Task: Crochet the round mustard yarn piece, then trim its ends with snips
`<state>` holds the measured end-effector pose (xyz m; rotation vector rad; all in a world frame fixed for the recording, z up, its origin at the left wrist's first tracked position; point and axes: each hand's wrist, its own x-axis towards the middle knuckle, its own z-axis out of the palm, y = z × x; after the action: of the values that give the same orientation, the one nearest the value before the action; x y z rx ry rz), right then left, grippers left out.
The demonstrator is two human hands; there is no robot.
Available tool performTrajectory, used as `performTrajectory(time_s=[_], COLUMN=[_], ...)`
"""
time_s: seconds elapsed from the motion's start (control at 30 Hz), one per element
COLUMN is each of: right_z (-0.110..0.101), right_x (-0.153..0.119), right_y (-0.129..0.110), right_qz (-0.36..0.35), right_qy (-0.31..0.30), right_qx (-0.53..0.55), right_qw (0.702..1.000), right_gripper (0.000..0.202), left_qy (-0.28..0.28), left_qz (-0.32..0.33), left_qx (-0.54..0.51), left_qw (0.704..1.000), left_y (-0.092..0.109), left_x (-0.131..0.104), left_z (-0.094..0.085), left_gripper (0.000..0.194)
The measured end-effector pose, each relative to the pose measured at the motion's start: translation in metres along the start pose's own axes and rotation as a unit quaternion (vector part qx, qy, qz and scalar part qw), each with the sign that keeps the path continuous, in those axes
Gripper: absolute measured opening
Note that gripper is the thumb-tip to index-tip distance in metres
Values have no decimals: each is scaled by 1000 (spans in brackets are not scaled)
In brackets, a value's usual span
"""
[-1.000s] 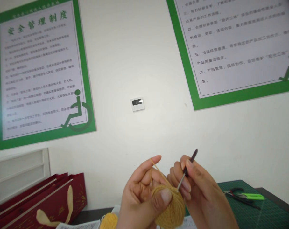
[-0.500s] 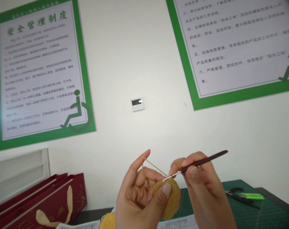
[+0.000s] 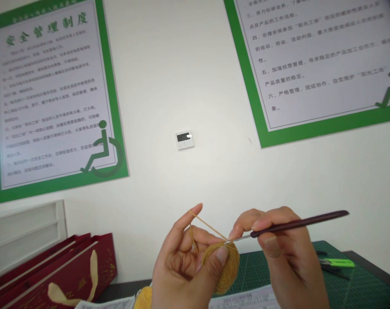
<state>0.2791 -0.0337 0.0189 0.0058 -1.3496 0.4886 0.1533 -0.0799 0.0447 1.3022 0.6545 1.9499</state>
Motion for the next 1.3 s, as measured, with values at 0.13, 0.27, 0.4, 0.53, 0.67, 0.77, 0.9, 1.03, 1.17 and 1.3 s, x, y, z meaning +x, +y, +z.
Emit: performTrajectory(time_s=[0.13,0.27,0.4,0.53,0.67,0.77,0.9,1.03,1.17,1.3], right_z=[-3,-4,-2,3,13,14,6,5,10,9], right_x=[6,12,9,2,-2,-4,-5,-5,-8,-11], right_y=[-5,-13,-16,-10,1,10,21,20,12,6], right_qz=[-107,-246,-272,-224,-140,-98,-111,-244,-262,-188], right_qy=[-40,-93,-52,-18,35,38,-15,36,51,65], right_qx=[-103,-257,-288,-208,-76,-28,-57,-232,-298,-248], right_qw=[988,930,917,952,987,994,992,941,917,948], right_gripper=[13,18,31,33,18,15,21,39,41,24], left_qy=[10,17,25,-25,-45,-47,-56,-18,8,-16], left_qz=[7,24,45,-7,-67,-85,-108,-65,-15,-15], left_qx=[31,53,52,0,-61,-77,-86,-64,-22,-12], left_qw=[999,998,997,1000,995,992,989,996,1000,1000], left_y=[0,1,2,1,1,1,0,0,1,0], left_x=[-1,-5,-9,-6,-1,1,3,0,-4,-3], left_z=[2,5,9,7,1,-4,-5,3,9,5], left_gripper=[61,59,62,77,83,86,91,90,94,96])
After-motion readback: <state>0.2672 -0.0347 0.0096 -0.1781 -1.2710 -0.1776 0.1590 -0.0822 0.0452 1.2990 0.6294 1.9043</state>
